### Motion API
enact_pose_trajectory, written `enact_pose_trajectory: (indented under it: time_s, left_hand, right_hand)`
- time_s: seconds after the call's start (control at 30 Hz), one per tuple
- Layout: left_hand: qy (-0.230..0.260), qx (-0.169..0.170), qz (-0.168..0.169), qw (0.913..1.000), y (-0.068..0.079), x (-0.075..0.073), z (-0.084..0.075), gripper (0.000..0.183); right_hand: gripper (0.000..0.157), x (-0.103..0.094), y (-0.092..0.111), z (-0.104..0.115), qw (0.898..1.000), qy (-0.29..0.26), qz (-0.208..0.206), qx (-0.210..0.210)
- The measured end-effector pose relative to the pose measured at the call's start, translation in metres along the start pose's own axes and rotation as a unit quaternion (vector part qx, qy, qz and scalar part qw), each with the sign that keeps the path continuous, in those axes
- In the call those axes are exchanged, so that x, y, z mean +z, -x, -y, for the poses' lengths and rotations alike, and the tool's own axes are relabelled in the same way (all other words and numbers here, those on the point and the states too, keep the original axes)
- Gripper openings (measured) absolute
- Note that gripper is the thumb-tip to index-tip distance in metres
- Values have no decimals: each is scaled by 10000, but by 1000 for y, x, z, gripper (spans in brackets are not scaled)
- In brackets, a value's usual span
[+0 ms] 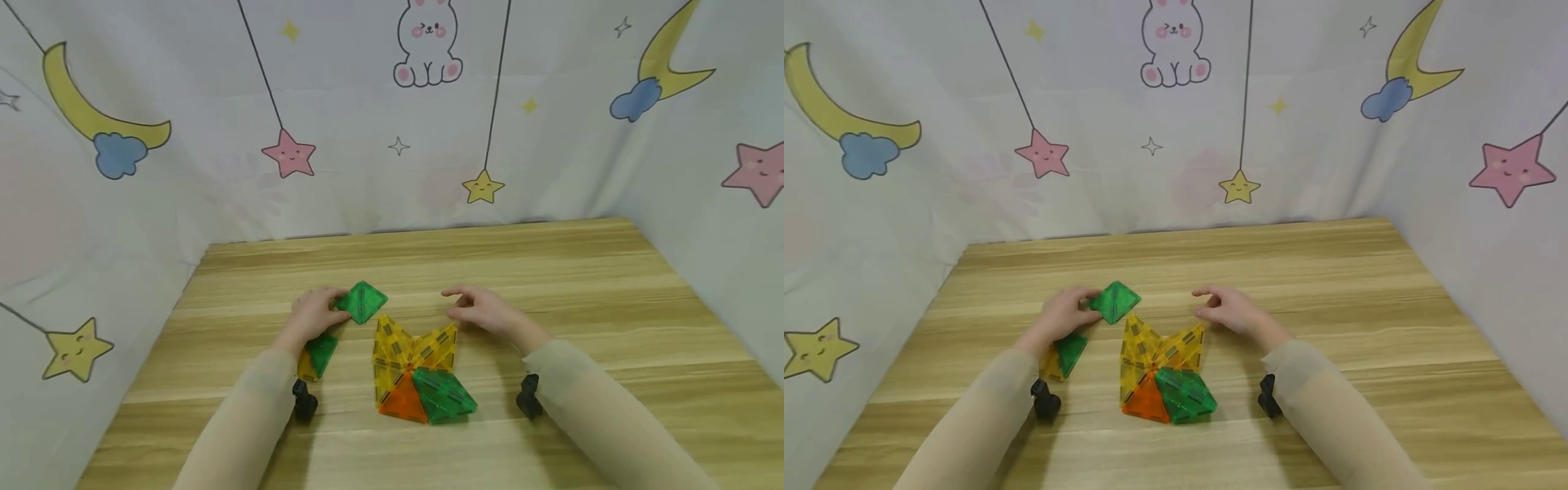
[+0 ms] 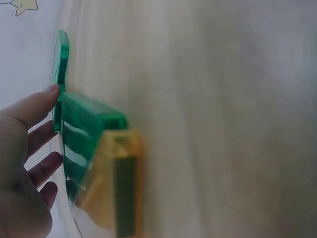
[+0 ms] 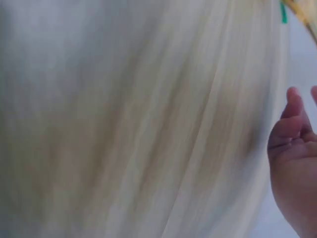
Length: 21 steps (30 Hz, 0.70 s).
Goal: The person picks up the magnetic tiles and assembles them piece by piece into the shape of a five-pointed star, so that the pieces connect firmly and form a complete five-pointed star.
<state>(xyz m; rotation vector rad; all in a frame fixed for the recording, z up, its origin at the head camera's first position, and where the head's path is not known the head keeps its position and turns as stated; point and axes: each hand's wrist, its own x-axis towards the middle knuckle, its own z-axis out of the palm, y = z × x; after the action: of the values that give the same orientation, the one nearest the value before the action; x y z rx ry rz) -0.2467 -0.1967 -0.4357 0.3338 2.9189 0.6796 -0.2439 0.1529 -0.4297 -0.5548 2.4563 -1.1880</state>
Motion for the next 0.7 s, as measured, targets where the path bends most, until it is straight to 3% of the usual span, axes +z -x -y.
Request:
enact_pose_trajectory:
  time_s: [0.27, 0.7]
  left_hand:
    - [-367, 21, 276, 9989, -17, -3, -21, 53]
    - [54, 277, 262, 9993, -33, 20, -49, 50]
  right_hand:
    - [52, -6, -15, -9, 9976, 692, -41, -77]
    - [52, 11, -48, 6, 9820, 1876, -71, 195]
